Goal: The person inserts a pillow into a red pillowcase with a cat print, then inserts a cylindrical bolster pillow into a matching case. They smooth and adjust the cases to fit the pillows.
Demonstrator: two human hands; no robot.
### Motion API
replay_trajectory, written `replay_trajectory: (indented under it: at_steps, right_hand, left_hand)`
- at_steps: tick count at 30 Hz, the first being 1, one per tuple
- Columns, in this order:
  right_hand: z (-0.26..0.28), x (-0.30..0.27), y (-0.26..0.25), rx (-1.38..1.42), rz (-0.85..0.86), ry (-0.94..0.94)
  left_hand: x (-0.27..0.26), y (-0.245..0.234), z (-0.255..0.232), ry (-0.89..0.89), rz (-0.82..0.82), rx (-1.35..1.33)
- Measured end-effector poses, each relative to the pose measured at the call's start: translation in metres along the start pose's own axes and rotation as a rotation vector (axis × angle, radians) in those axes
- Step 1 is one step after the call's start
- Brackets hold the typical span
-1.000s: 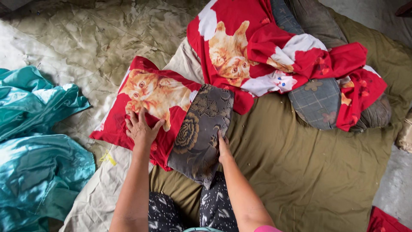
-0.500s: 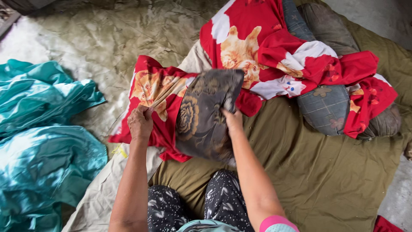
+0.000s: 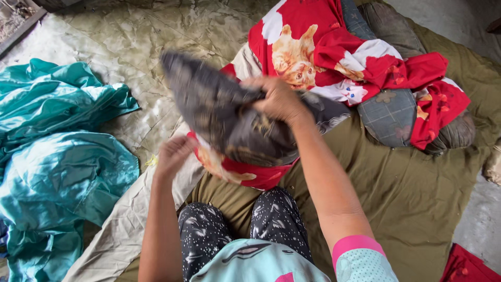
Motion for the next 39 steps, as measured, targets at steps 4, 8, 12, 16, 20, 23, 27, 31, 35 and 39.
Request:
replay_trajectory:
  at_steps: [4, 8, 12, 16, 20, 23, 27, 31, 35, 39]
  right_hand:
    - [0.019, -0.047, 0.046, -0.384, 0.066, 0.042]
    - [0.027, -0.073, 0.051, -0.501, 0.144, 0.146]
    - [0.016, -0.071, 0.024, -0.613, 0.083, 0.236]
    - [-0.019, -0.062, 0.024, -0.516, 0.122, 0.316]
    - [-0.047, -0.079, 0.070, -0.773, 0.295, 0.383]
    - [-0.061, -0.098, 0.087, -0.748, 0.438, 0.425]
    - [-0.087, -0.080, 0.079, -0.457, 0.527, 0.468]
    - [-0.123, -0.031, 0.033, -0.625, 0.041, 0.636]
    - [-0.165, 0.005, 0.050, -0.660, -0.022, 0.629]
    - [-0.222, 0.018, 0.065, -0.632, 0.086, 0.734]
  left_hand:
    - [0.013, -0.019, -0.118, 0.536, -0.246, 0.700]
    - [0.018, 0.012, -0.122, 0.485, -0.105, 0.962]
    - [0.019, 0.014, -0.086, 0.028, 0.128, 1.248]
    - [0.020, 0.025, -0.121, 0.298, -0.001, 1.214]
    - [0.029, 0.052, -0.144, 0.645, -0.052, 1.078]
    - [0.039, 0.069, -0.115, 0.487, 0.103, 1.049]
    - [0.040, 0.081, -0.078, 0.278, 0.289, 1.175]
    - [0.039, 0.082, -0.081, 0.400, 0.186, 1.120]
    - [0.049, 0.087, -0.070, 0.366, 0.246, 1.146]
    - [0.057, 0.090, -0.068, 0.377, 0.274, 1.089]
Point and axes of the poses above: each hand's wrist, its own x-axis towards the middle knuckle, its own y-axis out of the palm, z = x × y, the point moved 9 cm from there along x, towards the middle knuckle, and after that the axes turned 13 degrees about y, right-handed, at the moved point
